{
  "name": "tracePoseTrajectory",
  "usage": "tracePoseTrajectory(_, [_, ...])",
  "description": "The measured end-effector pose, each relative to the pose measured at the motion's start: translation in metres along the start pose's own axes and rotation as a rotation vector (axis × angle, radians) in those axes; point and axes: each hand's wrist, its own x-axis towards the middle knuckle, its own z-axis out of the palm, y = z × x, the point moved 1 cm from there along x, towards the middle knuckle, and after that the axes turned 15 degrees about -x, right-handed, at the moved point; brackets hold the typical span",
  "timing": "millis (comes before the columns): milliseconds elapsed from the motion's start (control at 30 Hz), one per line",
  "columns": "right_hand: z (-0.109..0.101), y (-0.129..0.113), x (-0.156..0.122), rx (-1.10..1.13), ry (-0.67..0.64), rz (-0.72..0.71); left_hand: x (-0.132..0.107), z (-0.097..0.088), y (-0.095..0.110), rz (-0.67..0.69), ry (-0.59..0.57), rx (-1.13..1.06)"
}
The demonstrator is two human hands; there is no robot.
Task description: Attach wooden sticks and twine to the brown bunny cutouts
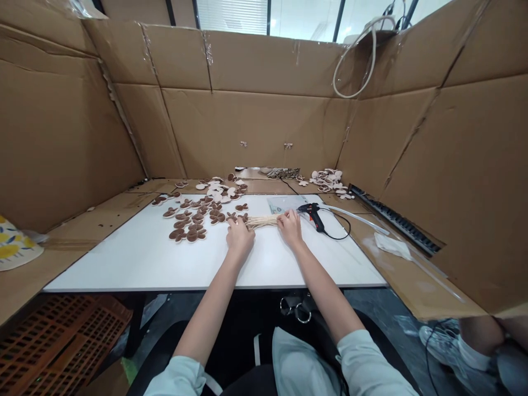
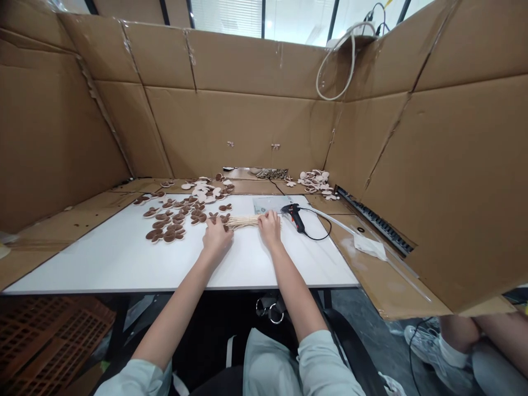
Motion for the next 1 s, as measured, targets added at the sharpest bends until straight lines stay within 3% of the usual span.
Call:
tracePoseTrajectory(167, [0.0,-0.002,-0.001,-0.052,0.006,0.016,-0.001,0.009,0.0,0.02,-0.074,-0.008])
tracePoseTrajectory(400, [0.0,-0.002,0.0,0.009,-0.099,0.045,-0.004,0.016,0.003,0.172,-0.211,-0.201])
tracePoseTrajectory(633, [-0.007,-0.001,0.0,0.049,-0.168,0.064,-0.008,0.023,0.01,0.275,-0.365,-0.736])
tracePoseTrajectory(800, [-0.008,-0.002,0.0,0.085,-0.159,0.084,-0.004,0.022,0.007,0.53,-0.273,-0.45])
tracePoseTrajectory(1000, [-0.006,-0.002,0.001,0.187,-0.157,0.117,-0.009,0.027,0.011,0.581,-0.503,-0.43])
